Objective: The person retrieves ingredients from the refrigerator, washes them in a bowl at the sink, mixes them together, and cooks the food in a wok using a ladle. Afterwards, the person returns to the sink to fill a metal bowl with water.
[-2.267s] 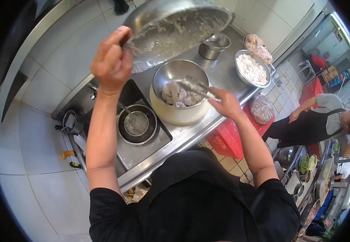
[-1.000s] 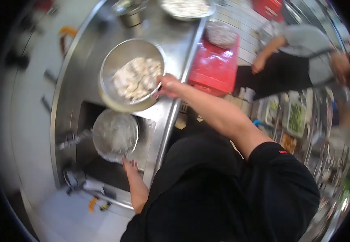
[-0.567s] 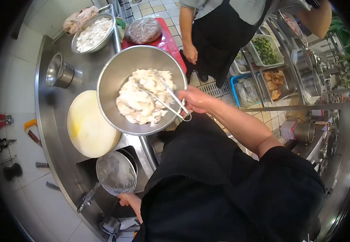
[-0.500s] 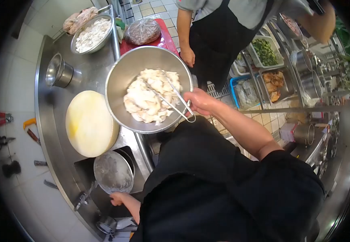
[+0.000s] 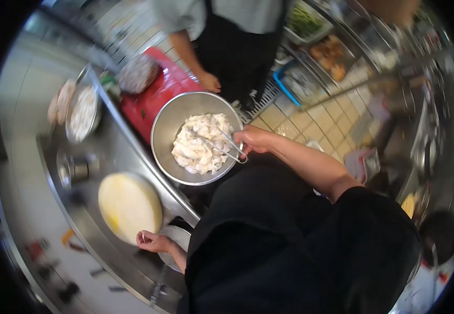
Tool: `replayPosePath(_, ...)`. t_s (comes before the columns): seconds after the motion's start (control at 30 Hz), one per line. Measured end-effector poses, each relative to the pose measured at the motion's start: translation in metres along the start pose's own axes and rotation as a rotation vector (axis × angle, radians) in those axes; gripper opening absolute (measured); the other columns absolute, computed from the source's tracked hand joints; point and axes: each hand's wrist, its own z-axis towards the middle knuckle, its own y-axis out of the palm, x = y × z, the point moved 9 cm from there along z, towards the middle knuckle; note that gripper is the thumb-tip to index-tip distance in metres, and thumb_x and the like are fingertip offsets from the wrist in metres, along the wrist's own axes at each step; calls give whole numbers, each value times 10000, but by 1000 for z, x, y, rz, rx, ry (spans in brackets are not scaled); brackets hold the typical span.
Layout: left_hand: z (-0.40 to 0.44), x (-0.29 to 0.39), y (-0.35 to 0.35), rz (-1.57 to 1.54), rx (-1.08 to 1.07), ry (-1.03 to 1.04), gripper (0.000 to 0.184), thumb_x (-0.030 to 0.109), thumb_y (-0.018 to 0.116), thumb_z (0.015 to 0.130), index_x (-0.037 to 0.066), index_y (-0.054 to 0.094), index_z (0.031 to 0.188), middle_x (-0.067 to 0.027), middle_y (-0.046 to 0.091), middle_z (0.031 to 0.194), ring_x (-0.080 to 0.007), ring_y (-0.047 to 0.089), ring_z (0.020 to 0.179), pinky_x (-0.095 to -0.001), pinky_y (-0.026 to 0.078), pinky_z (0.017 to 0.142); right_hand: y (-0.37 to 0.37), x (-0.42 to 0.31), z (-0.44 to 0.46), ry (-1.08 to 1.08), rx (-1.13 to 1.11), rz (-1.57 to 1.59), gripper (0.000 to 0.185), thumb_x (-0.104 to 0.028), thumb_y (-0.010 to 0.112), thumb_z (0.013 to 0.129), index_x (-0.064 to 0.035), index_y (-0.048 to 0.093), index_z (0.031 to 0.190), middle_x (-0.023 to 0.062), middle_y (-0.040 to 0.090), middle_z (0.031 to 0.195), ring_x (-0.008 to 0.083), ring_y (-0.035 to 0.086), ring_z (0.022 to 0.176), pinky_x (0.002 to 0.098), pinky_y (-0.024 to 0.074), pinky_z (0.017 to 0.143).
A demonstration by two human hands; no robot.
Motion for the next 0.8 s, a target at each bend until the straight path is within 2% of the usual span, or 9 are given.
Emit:
replayPosePath(0.1,41,30,75,-101,-384,122,291,223,615,985,-19,568,1140,-146,612,1119,-237,591,1008,-336,476,898,0,2,-10,-30,156,56,296,-98,556,807,106,587,1019,192,673,809,282,680,605,396,604,540)
replayPosePath(0.2,79,57,114,-63,-538,206,308,235,614,989,-29,562,1138,-159,611,1096,-253,586,979,-346,474,900,4,0,-23,-31,268,61,324,-134,566,801,113,579,1010,193,676,801,268,686,593,386,608,545)
replayPosePath(0.27,103,50,138,-63,-677,114,307,245,607,995,-41,563,1097,-169,609,1046,-249,584,943,-352,492,866,13,-2,-28,-88,276,72,343,-125,587,769,128,606,1000,184,669,800,273,682,615,397,604,559)
replayPosePath(0.4,147,-87,221,-139,-881,111,304,277,602,991,-18,586,1063,-161,629,1002,-257,613,892,-363,516,804,24,23,-38,-163,534,6,353,-149,563,804,68,607,1080,161,677,829,233,660,568,355,595,530)
replayPosePath(0.53,188,-140,294,-120,-1141,-13,326,319,571,997,1,599,1060,-157,646,974,-270,627,869,-379,521,786,109,17,-91,-316,878,134,428,-168,569,828,60,569,1189,154,677,889,206,653,619,317,567,511)
replayPosePath(0.67,220,-112,351,-80,-1270,38,332,327,561,997,4,602,1061,-159,649,972,-277,630,869,-383,520,787,128,18,-135,-502,1165,348,424,-136,526,866,83,554,1227,158,690,931,193,639,560,288,564,462)
replayPosePath(0.7,229,-108,363,-71,-1294,35,334,329,558,997,5,603,1062,-159,650,971,-279,631,869,-385,520,787,141,13,-150,-493,1223,381,414,-140,533,868,73,564,1221,163,690,948,194,638,558,272,535,438)
replayPosePath(0.77,238,-96,392,-62,-1351,31,338,333,553,997,6,605,1063,-160,651,970,-283,632,868,-387,520,788,172,16,-158,-723,1319,452,399,-144,550,844,56,582,1188,154,698,862,145,623,516,239,421,354)
replayPosePath(0.8,229,-24,369,-9,-1334,89,340,335,550,997,7,605,1063,-161,652,969,-285,633,868,-388,520,788,115,23,-220,-589,1335,495,372,-152,546,833,55,597,1137,141,693,795,131,614,478,242,366,302)
